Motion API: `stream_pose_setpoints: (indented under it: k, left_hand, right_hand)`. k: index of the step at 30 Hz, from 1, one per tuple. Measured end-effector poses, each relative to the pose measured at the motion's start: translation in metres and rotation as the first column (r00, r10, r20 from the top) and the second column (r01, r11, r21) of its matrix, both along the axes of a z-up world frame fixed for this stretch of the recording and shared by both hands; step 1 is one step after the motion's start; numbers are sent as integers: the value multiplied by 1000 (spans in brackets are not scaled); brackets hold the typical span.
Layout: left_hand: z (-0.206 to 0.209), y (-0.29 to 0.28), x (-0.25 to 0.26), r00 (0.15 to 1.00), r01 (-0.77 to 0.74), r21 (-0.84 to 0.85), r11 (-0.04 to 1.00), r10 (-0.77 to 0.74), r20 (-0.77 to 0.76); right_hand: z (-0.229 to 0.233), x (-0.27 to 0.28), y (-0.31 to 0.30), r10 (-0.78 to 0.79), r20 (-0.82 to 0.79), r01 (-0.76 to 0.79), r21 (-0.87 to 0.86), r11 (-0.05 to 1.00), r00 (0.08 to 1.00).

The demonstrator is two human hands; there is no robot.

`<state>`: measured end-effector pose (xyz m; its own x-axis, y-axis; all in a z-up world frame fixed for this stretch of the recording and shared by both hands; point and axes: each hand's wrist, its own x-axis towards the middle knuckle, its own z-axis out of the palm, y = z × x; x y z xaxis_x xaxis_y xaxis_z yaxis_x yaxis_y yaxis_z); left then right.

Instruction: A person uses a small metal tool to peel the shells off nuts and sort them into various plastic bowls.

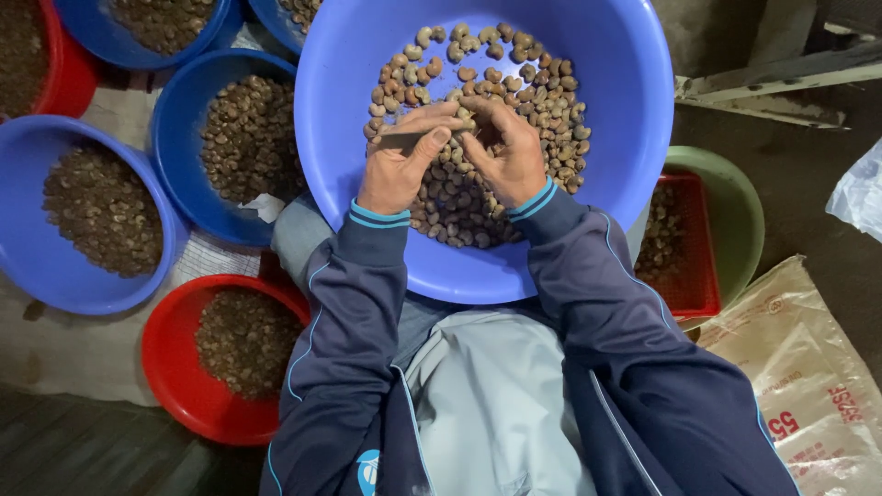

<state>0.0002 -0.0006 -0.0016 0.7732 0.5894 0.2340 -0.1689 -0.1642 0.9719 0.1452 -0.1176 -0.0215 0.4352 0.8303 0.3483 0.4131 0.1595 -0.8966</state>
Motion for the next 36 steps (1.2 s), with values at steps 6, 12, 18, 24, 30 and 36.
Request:
stream_pose_setpoints:
  k: [6, 12, 18, 24, 30, 36]
  left_hand:
    - [-6, -1, 0, 999, -27, 5, 1000, 27, 33]
    - [-9, 2, 1, 998, -55, 13, 998, 55, 38]
    - [-9, 3, -4, 997, -83, 32, 996, 83, 5]
    - [-14, 4, -4, 995, -78, -3, 997, 78, 56]
    - [-16, 3, 2, 994, -30, -24, 999, 33, 106]
    - [-13, 3, 1, 993, -2, -62, 998, 9, 117]
  right_hand:
    - [3, -3, 1, -22, 2, 22, -13, 1000, 1000]
    - [-5, -4, 2, -29, -32, 29, -14, 999, 999]
    - [-10, -4, 2, -47, -25, 46, -21, 999, 999]
    - [-6, -10, 1, -84, -12, 83, -31, 996, 996]
    - [2, -3, 5, -113, -12, 113, 0, 994, 994]
    - [-18, -3, 6, -42, -300, 36, -25, 999, 953]
